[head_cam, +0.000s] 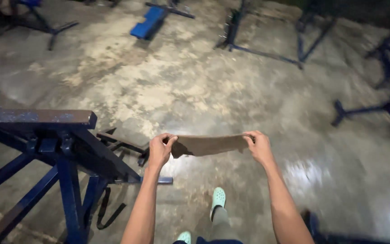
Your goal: The person is wiping down various blue gym machines and weight benches using a brown cloth.
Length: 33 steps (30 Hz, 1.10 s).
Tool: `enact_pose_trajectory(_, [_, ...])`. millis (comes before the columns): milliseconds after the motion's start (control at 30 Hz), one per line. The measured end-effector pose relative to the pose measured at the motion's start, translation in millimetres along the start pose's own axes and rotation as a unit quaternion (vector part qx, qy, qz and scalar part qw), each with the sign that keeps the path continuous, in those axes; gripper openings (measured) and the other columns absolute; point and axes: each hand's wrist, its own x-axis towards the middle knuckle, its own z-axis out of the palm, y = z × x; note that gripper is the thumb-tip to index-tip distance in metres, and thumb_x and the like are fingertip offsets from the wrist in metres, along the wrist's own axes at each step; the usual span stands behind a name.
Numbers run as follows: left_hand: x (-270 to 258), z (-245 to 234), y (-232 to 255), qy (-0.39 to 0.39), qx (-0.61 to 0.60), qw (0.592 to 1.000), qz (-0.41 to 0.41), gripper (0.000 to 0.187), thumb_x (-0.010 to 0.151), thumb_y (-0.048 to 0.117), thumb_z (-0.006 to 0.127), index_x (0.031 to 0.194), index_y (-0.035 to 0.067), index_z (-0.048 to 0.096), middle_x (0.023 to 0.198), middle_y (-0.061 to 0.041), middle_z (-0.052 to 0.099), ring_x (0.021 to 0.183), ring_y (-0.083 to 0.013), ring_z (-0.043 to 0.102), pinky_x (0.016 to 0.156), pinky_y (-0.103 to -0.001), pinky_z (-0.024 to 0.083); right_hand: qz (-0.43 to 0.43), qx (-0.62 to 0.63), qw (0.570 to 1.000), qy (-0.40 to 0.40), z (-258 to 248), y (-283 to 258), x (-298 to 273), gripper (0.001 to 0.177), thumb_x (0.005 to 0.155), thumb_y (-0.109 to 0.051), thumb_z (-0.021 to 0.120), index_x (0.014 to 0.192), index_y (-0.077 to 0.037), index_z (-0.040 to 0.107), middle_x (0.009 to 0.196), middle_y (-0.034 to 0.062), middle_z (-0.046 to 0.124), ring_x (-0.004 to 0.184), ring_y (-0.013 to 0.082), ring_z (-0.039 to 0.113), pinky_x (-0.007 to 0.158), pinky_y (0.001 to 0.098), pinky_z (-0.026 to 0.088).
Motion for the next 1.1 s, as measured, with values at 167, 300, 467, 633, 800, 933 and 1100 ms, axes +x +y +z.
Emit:
enact_pose_trajectory(167, [60,22,19,0.066,0.006,0.998,0.018,0.027,0.092,0.027,0.074,0.097,0.000,0.077,0.081,-0.017,0.075,0.073,-0.0236,0.073,0.072,-0.036,0.056,-0.053,0.041,0.997,-0.029,-7,4,106,0.017,0.090,-0.017,0.077,0.101,-0.003,0.076,0.099,0.0098,0.069,0.082,0.0218,0.069,0.074,0.0355,0.056])
enact_pose_trajectory(300, [95,39,25,0.190,0.099,0.969,0.121,0.027,0.090,0.026,0.079,0.090,-0.001,0.079,0.084,-0.016,0.076,0.080,-0.0299,0.070,0.076,-0.040,0.053,-0.097,0.143,0.984,-0.050,3,24,188,0.020,0.090,-0.021,0.079,0.092,-0.002,0.072,0.086,0.0004,0.061,0.073,0.0106,0.057,0.065,0.0292,0.048])
enact_pose_trajectory(467, [119,57,31,0.231,-0.048,0.972,-0.021,0.024,0.095,0.025,0.075,0.097,0.001,0.078,0.083,-0.015,0.073,0.075,-0.0243,0.070,0.073,-0.036,0.054,-0.061,0.199,0.977,-0.053,30,15,258,0.030,0.099,-0.026,0.078,0.090,-0.001,0.062,0.071,-0.0037,0.048,0.066,0.0062,0.042,0.058,0.0273,0.037])
enact_pose_trajectory(633, [153,53,38,0.343,0.031,0.939,0.007,0.022,0.088,0.023,0.080,0.096,0.002,0.081,0.092,-0.014,0.069,0.077,-0.0217,0.064,0.068,-0.034,0.052,-0.147,0.184,0.972,-0.010,39,-38,313,0.028,0.095,-0.025,0.081,0.095,0.000,0.067,0.080,-0.0008,0.053,0.070,0.0069,0.049,0.060,0.0254,0.043])
enact_pose_trajectory(800, [198,49,7,0.372,-0.032,0.928,-0.004,0.020,0.090,0.021,0.078,0.098,0.003,0.081,0.095,-0.011,0.071,0.082,-0.0183,0.070,0.073,-0.027,0.060,-0.169,0.179,0.969,-0.027,61,-60,362,0.020,0.089,-0.017,0.084,0.100,-0.002,0.079,0.082,0.0055,0.065,0.072,0.0126,0.059,0.066,0.0272,0.048])
enact_pose_trajectory(933, [248,40,-18,0.378,-0.044,0.925,-0.011,0.022,0.089,0.019,0.081,0.095,-0.002,0.078,0.101,-0.012,0.073,0.080,-0.0188,0.073,0.073,-0.029,0.057,-0.159,0.166,0.972,-0.040,84,-68,404,0.020,0.089,-0.015,0.084,0.102,-0.001,0.079,0.083,0.0065,0.069,0.073,0.0132,0.060,0.067,0.0280,0.048])
enact_pose_trajectory(1100, [297,28,-49,0.408,-0.061,0.909,-0.063,0.025,0.087,0.022,0.083,0.096,0.000,0.080,0.097,-0.012,0.076,0.078,-0.0164,0.071,0.068,-0.029,0.057,-0.115,0.257,0.956,-0.081,119,-85,448,0.020,0.091,-0.015,0.080,0.105,0.000,0.079,0.090,0.0016,0.077,0.081,0.0054,0.067,0.075,0.0225,0.053])
